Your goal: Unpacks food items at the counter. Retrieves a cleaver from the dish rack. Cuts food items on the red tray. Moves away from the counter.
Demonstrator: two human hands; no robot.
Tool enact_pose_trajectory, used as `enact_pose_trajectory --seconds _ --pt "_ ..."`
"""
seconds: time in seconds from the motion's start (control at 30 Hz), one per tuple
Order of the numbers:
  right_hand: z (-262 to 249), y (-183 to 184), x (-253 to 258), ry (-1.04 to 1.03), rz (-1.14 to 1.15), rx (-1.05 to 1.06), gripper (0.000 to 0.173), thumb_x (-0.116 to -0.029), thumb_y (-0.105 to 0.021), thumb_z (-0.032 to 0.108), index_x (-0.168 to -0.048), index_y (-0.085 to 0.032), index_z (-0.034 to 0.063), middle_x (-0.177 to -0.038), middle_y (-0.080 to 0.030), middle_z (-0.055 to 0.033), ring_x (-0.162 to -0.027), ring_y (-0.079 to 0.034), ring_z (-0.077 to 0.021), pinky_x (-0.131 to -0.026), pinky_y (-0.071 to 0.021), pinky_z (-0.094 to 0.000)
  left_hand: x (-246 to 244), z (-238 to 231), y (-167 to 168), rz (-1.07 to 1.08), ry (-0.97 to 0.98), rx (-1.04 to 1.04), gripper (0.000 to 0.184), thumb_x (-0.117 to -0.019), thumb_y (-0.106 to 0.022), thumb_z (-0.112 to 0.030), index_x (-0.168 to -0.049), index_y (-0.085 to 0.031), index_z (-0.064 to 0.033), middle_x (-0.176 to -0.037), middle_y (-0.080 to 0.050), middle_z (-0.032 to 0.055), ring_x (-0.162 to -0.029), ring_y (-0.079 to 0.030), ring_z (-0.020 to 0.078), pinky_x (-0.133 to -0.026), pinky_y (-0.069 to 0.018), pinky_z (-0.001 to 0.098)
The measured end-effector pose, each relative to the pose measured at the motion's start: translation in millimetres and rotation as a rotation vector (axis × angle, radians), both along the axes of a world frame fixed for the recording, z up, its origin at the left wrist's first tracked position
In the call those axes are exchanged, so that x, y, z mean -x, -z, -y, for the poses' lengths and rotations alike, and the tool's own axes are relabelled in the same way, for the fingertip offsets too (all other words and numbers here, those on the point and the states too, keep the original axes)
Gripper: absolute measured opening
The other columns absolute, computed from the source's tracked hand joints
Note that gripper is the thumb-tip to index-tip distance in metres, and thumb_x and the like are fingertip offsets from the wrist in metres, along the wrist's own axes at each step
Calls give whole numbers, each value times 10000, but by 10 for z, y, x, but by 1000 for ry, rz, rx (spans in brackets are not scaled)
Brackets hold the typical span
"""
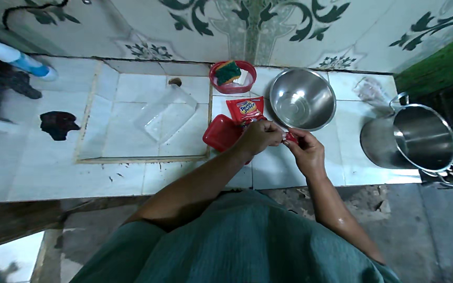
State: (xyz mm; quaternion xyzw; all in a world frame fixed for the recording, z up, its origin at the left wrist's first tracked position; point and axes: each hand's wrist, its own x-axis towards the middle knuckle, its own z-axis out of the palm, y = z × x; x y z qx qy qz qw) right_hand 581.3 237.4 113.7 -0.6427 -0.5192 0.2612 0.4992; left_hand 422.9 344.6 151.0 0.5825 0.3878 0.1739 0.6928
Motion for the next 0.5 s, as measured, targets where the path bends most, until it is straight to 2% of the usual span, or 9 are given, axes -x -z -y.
enact_pose_trajectory --seconds 0.07,0.17,0.3,0.37,0.4,0.5 --pt "1 -22 16 22 3 24 353 -880 -793 85 -1204 -663 31 -1033 -728 -61 -842 -695 -70 -776 -594 -256 25 -6 -32 -52 24 2 141 -1007 -651 -106 -1037 -706 21 -923 -722 91 -822 -719 130 -808 -617 305" --pt "-5 3 9 11 58 0 270 -889 -795 111 -1131 -704 36 -1027 -722 -68 -835 -688 -79 -761 -591 -256 58 -9 -55 -105 63 -69 150 -1015 -628 -111 -1028 -715 11 -915 -725 83 -815 -723 128 -808 -620 310" --pt "-20 36 -5 -44 110 -43 264 -901 -772 90 -1144 -703 14 -1127 -699 -114 -980 -694 -135 -864 -599 -307 67 -28 -70 -188 102 -187 151 -1003 -623 -117 -1015 -728 -9 -896 -730 77 -799 -716 132 -809 -608 341" --pt "-30 27 -10 -61 162 -51 278 -897 -759 132 -1146 -713 15 -1180 -696 -132 -1107 -661 -206 -962 -552 -385 70 -37 -61 -221 135 -284 151 -997 -636 -139 -999 -732 -22 -869 -722 66 -789 -702 133 -802 -595 356" --pt "-36 26 -15 -66 189 -58 273 -903 -741 158 -1138 -725 20 -1177 -693 -134 -1118 -650 -221 -973 -536 -401 65 -36 -54 -238 156 -345 154 -993 -643 -150 -991 -734 -26 -859 -717 67 -782 -685 140 -789 -576 371" --pt "-46 0 15 -45 277 -52 183 -922 -689 114 -1058 -754 11 -1030 -701 -136 -915 -680 -185 -826 -583 -336 32 -12 -47 -302 211 -473 142 -979 -672 -149 -982 -747 -28 -831 -709 77 -759 -654 166 -746 -541 400"
